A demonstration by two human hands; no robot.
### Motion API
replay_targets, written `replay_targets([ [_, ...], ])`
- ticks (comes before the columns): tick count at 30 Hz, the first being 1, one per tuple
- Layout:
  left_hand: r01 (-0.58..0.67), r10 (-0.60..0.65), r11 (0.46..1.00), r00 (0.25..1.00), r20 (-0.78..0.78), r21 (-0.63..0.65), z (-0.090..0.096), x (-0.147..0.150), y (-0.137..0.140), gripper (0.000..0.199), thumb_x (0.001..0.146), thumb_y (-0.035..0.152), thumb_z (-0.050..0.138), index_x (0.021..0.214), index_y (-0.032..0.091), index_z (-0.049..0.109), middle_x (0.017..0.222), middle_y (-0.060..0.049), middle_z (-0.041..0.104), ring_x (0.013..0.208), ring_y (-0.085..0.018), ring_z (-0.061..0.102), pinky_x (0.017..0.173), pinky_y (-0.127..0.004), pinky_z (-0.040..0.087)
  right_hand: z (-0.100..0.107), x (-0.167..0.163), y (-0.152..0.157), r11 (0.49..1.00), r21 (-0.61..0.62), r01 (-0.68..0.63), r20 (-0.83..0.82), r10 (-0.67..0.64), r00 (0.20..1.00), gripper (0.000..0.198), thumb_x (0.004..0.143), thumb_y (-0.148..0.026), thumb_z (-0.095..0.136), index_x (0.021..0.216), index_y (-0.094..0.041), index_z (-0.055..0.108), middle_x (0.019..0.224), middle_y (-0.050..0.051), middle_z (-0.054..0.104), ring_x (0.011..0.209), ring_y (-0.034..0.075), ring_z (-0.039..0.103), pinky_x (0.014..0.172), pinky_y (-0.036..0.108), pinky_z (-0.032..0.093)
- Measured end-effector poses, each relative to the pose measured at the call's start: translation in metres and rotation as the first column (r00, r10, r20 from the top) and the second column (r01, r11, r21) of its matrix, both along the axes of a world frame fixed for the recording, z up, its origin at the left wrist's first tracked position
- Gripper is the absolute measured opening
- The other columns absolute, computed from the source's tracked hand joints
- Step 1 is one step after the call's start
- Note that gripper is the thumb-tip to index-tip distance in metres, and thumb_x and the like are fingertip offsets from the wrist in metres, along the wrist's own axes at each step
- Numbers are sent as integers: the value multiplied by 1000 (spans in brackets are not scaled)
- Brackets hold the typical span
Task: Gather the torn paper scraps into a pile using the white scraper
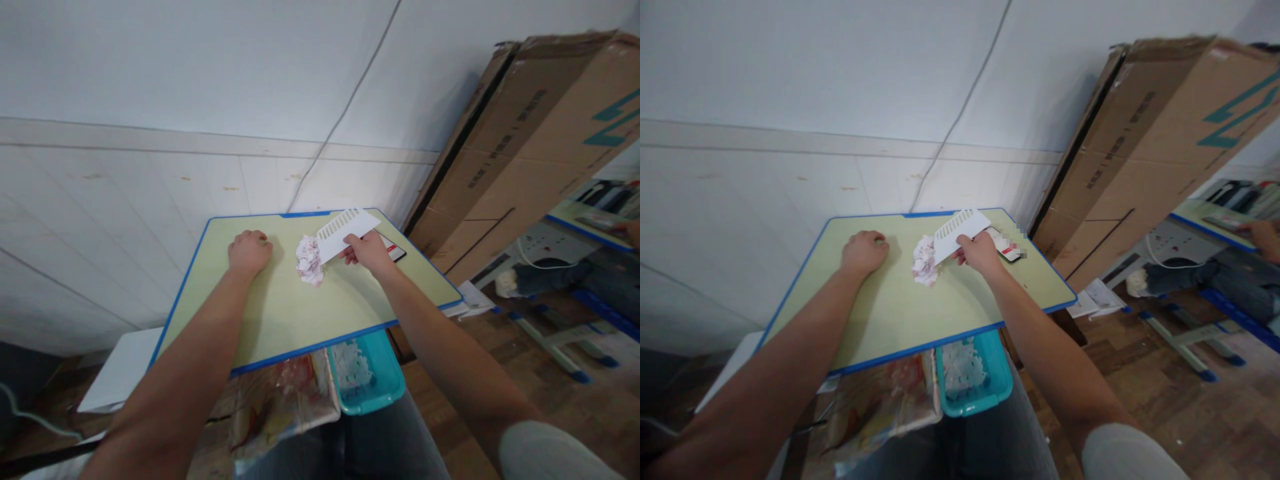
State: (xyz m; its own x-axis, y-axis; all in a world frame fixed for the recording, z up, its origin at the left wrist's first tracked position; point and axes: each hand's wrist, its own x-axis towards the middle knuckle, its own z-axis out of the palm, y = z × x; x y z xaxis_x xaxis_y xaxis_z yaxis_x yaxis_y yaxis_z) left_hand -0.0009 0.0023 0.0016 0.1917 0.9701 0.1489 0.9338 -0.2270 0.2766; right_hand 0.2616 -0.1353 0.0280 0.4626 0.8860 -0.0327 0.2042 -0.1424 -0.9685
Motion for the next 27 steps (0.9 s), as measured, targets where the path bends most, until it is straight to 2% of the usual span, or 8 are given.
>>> replay_targets([
  [5, -6, 6, 1000, 1000, 7, 10, -2, 0, -1, 52, 114, 30, 58, 156, 17, 86, 171, -24, 77, 162, -42, 70, 137, -55, 58, -2, -20, 9, 995, 4, -99, 48, 98, 994, 6, 89, -16, 78, 84, -18, 80, 66, 9, 83, 46, 18, 71, 46, 22, 53],
  [9, -4, 4, 1000, 1000, 16, 4, -2, 1, -2, 52, 114, 30, 58, 155, 17, 86, 170, -24, 78, 162, -42, 70, 136, -53, 57, -5, -11, 8, 997, 12, -81, 94, 79, 992, 13, 87, -16, 78, 75, -20, 76, 59, 8, 78, 43, 17, 69, 43, 21, 48],
  [12, -5, 5, 1000, 1000, 28, 0, -2, 1, -3, 51, 113, 30, 59, 155, 17, 87, 169, -25, 78, 162, -42, 70, 136, -54, 57, -4, -7, 6, 997, 46, -55, 102, 50, 993, 15, 90, -19, 77, 74, -19, 76, 62, 9, 80, 44, 18, 70, 44, 22, 48],
  [18, -10, 10, 1000, 1000, 25, -12, 0, 1, -5, 50, 114, 28, 59, 155, 19, 86, 170, -22, 78, 162, -40, 70, 136, -51, 57, -9, -35, 8, 983, 54, -174, 64, 171, 983, 16, 92, -19, 76, 77, -18, 80, 69, 11, 85, 48, 18, 73, 47, 23, 53],
  [21, -12, 12, 1000, 1000, 27, -16, 1, 2, -7, 50, 115, 27, 59, 155, 18, 86, 169, -21, 78, 162, -39, 70, 136, -50, 57, -11, -34, 6, 985, 61, -163, 60, 159, 985, 16, 89, -21, 79, 74, -18, 78, 66, 11, 83, 46, 18, 71, 46, 23, 51],
  [24, -11, 11, 1000, 999, 40, -9, -2, 3, -6, 48, 114, 28, 60, 154, 19, 86, 168, -21, 79, 162, -40, 70, 135, -52, 57, -12, -19, -8, 989, 114, -92, 63, 86, 994, 23, 90, -31, 82, 71, -21, 74, 66, 12, 83, 46, 19, 70, 47, 25, 52],
  [27, -11, 12, 1000, 999, 49, -4, -5, 4, -3, 47, 114, 30, 61, 152, 22, 87, 167, -20, 79, 162, -41, 69, 135, -53, 57, -19, -11, -34, 984, 170, -56, 61, 46, 997, 33, 91, -48, 85, 75, -20, 77, 73, 15, 86, 52, 21, 74, 53, 29, 58],
])
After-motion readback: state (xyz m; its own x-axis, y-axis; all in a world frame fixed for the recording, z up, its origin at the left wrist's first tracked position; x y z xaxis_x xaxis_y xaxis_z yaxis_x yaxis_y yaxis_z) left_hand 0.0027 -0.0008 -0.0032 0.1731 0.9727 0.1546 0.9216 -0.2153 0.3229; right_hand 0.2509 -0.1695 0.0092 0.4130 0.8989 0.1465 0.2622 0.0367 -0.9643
